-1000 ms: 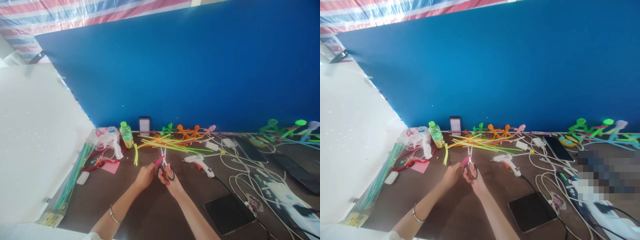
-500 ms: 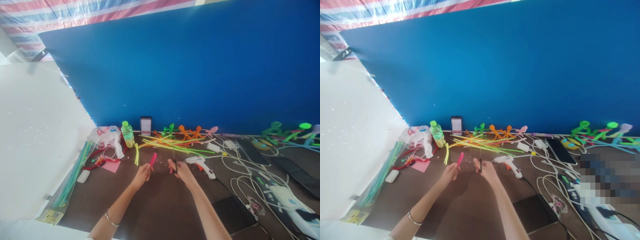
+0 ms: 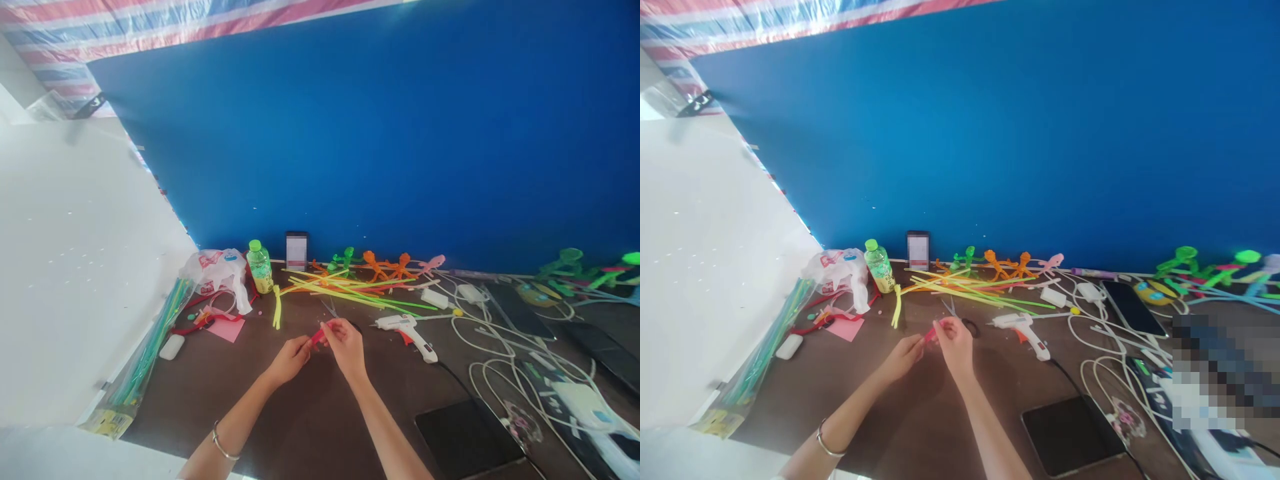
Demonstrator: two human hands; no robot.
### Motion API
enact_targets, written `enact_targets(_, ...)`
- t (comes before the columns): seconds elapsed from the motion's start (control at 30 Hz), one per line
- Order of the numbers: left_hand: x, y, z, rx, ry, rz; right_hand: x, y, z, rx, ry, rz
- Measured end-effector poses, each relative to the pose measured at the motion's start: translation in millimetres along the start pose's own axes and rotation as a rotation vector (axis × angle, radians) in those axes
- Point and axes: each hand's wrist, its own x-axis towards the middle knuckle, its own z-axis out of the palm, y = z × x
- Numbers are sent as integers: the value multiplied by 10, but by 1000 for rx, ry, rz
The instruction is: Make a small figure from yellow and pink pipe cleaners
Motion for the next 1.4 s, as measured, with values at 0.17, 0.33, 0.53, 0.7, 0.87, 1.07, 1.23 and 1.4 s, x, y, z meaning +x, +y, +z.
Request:
enact_targets(0.17,-32,46,-7,240,125,67,-25,17,31,351,118,163)
enact_targets(0.33,-42,15,18,404,181,103,-67,38,29,538,135,228)
enact_targets(0.53,-63,-66,58,578,228,119,-91,10,34,579,166,218)
enact_targets(0.7,-71,-121,15,523,247,147,-89,24,-1,582,122,265)
enact_targets(0.87,-74,-105,-61,375,259,122,-78,66,-28,594,50,374)
enact_targets(1.07,-17,-120,-164,-175,80,-125,-46,59,-43,559,77,299)
enact_targets(1.23,10,-151,-397,-814,80,-439,21,69,-145,463,129,192)
enact_targets(1.4,-44,-98,-448,-780,132,-398,23,91,-164,452,110,177)
